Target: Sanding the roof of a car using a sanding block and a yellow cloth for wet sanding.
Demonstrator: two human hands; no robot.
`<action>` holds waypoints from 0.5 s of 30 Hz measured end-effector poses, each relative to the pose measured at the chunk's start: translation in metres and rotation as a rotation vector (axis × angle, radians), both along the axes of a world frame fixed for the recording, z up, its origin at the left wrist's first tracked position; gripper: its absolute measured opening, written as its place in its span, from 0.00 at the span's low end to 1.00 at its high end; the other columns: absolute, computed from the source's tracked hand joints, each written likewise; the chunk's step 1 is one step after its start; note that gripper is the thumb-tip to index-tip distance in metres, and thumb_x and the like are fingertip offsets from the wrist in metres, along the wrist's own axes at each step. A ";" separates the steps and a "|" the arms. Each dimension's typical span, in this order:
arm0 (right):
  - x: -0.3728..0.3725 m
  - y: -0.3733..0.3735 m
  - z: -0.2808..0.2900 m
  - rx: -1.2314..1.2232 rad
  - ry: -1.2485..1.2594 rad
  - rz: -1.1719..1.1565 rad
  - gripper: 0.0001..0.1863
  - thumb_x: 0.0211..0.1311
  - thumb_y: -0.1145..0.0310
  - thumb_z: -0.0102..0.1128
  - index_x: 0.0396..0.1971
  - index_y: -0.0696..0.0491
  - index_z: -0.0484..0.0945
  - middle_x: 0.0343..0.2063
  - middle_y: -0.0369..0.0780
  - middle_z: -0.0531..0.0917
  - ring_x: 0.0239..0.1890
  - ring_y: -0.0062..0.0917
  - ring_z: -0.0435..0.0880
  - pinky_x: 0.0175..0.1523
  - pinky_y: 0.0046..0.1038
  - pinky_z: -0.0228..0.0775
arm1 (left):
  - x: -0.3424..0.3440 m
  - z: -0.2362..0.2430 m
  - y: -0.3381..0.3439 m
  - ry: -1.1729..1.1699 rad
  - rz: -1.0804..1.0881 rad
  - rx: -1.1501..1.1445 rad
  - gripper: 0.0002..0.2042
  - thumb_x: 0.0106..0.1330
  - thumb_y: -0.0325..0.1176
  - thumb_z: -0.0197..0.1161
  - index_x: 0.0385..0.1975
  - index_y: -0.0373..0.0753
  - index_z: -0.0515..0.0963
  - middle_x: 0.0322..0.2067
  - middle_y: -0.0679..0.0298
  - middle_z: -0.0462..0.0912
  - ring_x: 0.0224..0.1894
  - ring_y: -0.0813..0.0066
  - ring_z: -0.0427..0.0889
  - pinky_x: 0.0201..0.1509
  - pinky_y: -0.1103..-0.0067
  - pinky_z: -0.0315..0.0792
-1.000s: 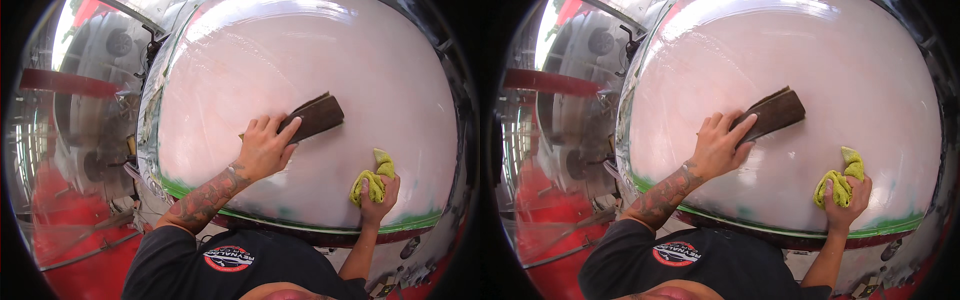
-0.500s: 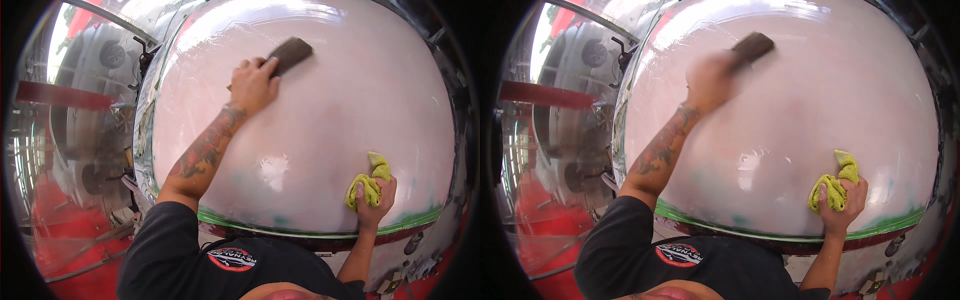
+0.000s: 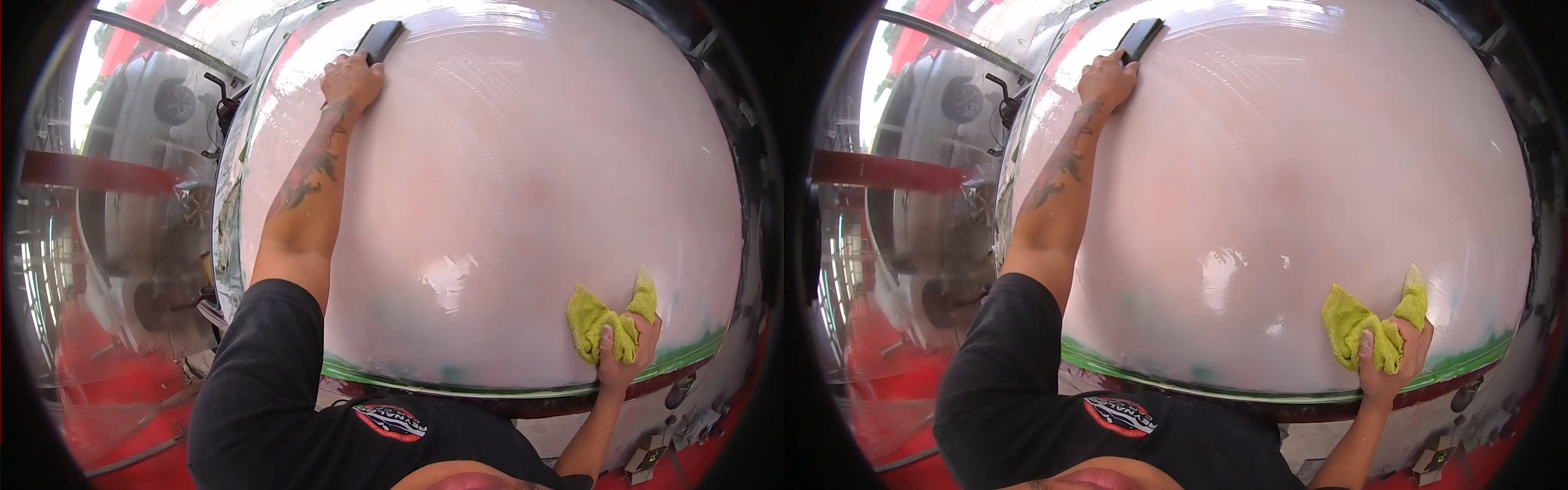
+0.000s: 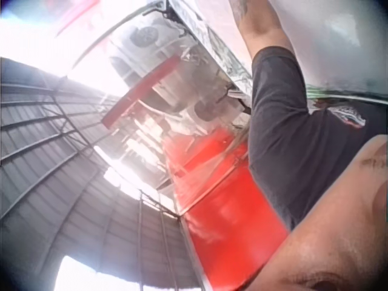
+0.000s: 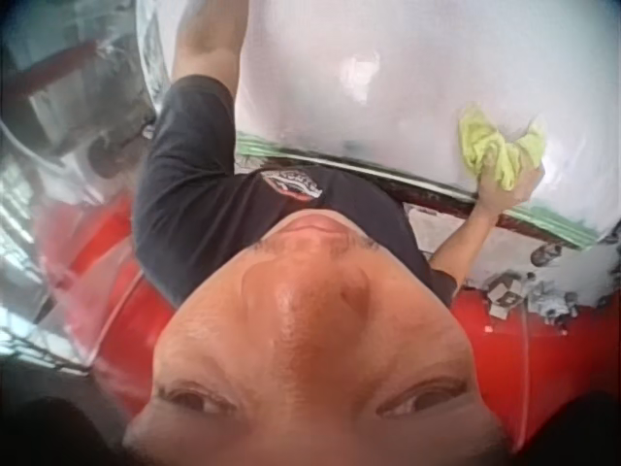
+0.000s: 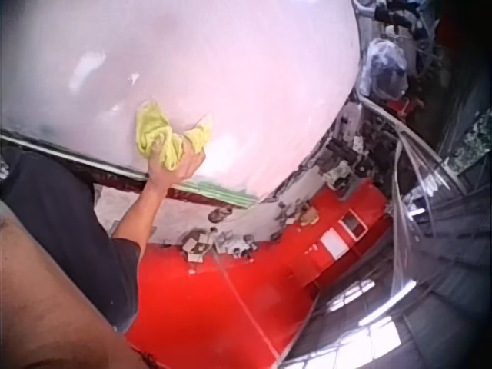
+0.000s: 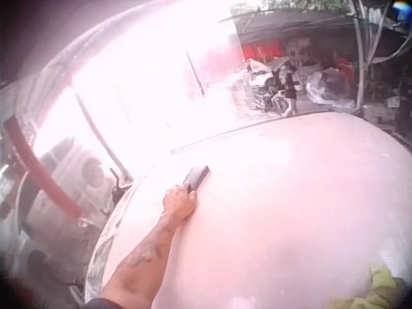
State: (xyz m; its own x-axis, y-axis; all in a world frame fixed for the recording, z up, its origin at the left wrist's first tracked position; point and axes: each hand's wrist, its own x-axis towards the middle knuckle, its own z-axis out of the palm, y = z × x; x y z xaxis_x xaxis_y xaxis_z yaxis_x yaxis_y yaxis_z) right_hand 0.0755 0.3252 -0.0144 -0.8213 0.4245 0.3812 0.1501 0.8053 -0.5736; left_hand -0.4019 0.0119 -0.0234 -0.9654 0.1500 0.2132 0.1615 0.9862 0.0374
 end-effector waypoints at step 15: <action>0.017 0.005 -0.008 -0.045 -0.036 -0.046 0.21 0.54 0.60 0.71 0.43 0.56 0.77 0.40 0.47 0.76 0.42 0.41 0.76 0.48 0.38 0.69 | -0.054 -0.010 -0.098 -0.031 0.156 0.004 0.23 0.69 0.54 0.54 0.57 0.50 0.80 0.54 0.51 0.82 0.58 0.51 0.81 0.61 0.60 0.75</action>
State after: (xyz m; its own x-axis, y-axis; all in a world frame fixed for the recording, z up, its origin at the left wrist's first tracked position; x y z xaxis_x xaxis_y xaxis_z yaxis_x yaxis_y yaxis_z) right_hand 0.0927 0.3301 -0.0225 -0.8131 0.4785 0.3315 0.2075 0.7703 -0.6030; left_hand -0.4563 -0.0862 -0.0335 -0.9831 -0.0036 0.1828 0.0046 0.9990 0.0443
